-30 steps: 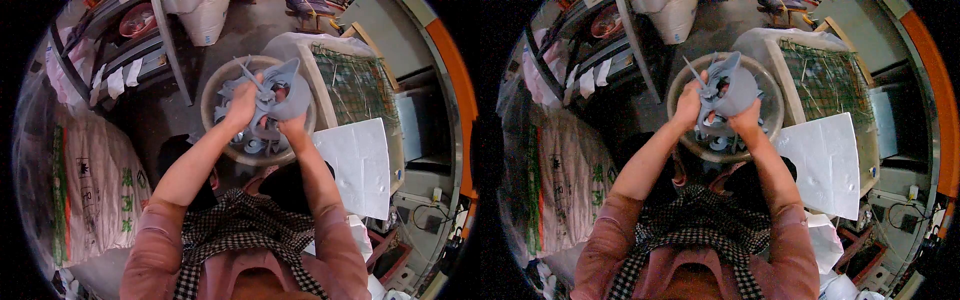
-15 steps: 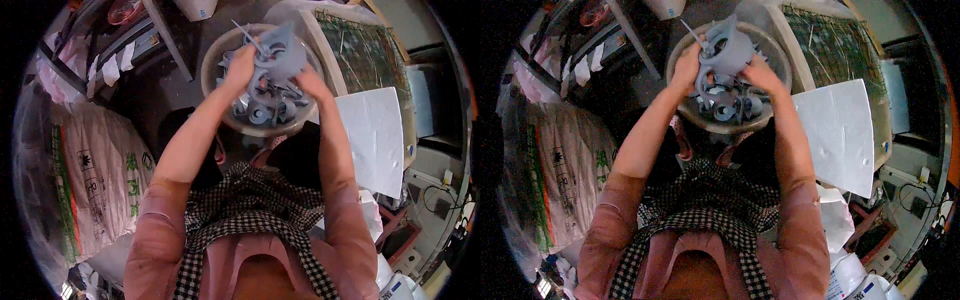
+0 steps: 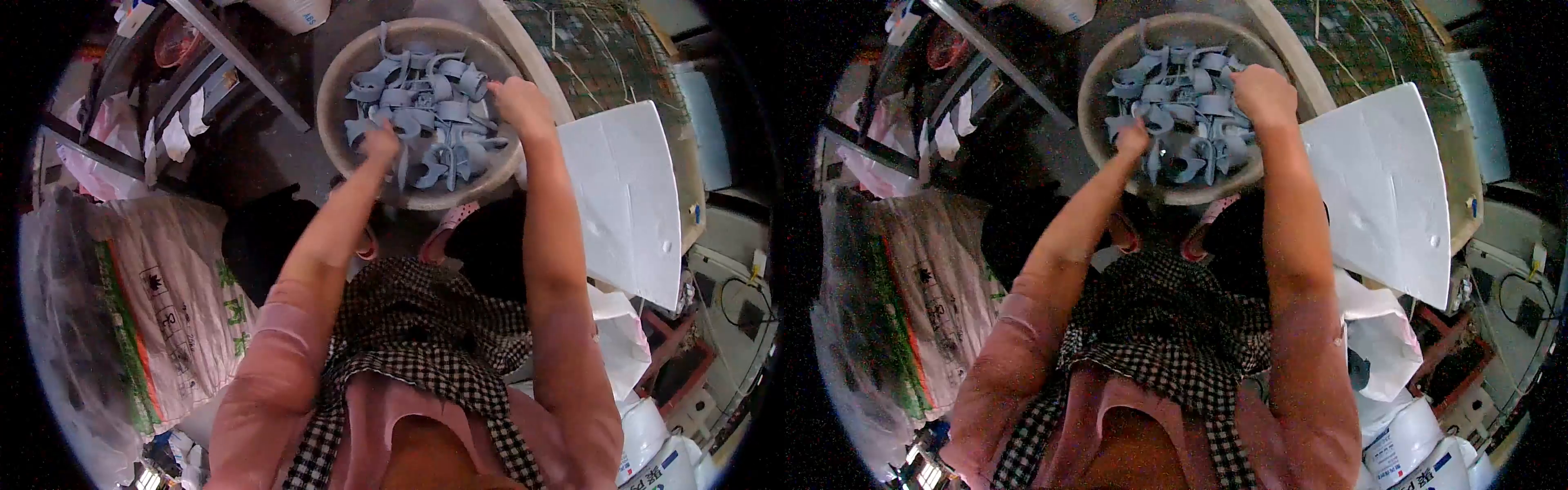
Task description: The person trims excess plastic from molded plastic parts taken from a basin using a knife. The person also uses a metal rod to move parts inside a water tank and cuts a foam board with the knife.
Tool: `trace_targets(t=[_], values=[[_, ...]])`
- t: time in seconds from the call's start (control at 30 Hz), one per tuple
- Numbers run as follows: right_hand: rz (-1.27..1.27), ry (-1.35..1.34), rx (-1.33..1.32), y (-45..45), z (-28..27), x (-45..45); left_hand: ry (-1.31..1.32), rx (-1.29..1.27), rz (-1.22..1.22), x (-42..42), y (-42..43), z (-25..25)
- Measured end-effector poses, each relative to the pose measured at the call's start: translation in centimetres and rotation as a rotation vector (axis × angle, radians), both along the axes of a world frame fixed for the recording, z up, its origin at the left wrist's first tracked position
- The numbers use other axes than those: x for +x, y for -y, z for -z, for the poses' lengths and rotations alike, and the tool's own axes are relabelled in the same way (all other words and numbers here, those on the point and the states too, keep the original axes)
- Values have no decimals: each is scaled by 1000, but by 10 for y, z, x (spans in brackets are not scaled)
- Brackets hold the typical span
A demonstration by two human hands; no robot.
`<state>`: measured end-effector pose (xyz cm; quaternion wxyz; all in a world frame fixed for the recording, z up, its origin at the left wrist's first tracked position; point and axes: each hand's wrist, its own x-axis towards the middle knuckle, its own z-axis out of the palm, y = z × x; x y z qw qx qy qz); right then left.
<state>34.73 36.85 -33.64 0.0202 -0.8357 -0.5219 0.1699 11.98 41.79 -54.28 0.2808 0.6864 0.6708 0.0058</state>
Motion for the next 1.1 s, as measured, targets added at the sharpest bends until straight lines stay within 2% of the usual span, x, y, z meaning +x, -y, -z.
trace_targets(t=[0.03, 0.07, 0.13, 0.17, 0.27, 0.3, 0.4, 0.47, 0.5, 0.53, 0.6, 0.63, 0.7, 0.77, 0.83, 0.87, 0.93, 1.07, 1.1], values=[[-13, 0, 21, -1, -5, -2, -18, -178, -76, 3, 0, 19], [-27, 2, 40, -2, -7, -3, 30, -172, -182, 5, 6, 49], [-15, 5, 17, -7, -2, -3, 25, -389, -10, 8, 9, 37], [3, 18, -5, -8, 1, -1, 20, -397, -15, 4, 7, 54], [-84, 57, 47, -6, 13, 2, -90, -211, 72, -17, -12, 108], [-79, 52, 35, -7, 8, -1, -56, -277, -181, -26, -25, 103], [-14, 38, -27, -13, 0, -10, 640, -297, -388, -39, -28, 63], [-52, 39, -40, -19, 3, -13, 968, -462, -1452, -23, -47, 49], [-54, 43, -47, -21, 3, -14, 1127, -480, -1323, -49, -55, 131], [-61, 33, -47, -23, 2, -14, 1127, -483, -1327, -55, -55, 141], [-65, 23, -39, -25, -2, -16, 1362, -525, -1363, -58, -56, 132], [-135, 27, 21, -24, -5, -16, 1368, -519, -1355, -60, -55, 125], [-207, 29, 100, -25, -6, -17, 1444, -427, -1144, -62, -47, 69], [29, -127, 238, -27, 3, -17, 1487, -348, -1040, -78, -46, 33], [76, -164, 227, -31, -10, -25, 1603, -234, -804, -87, -45, -22], [131, -200, 195, -33, -16, -29, 1611, -210, -788, -91, -48, -51], [98, -299, 307, -33, -18, -31, 1808, -332, -422, -99, -52, -100], [35, -507, 529, -38, -8, -37, 1909, -447, -269, -93, -52, -180], [-32, -494, 701, -40, -4, -43, 1938, -485, -245, -85, -45, -200]])
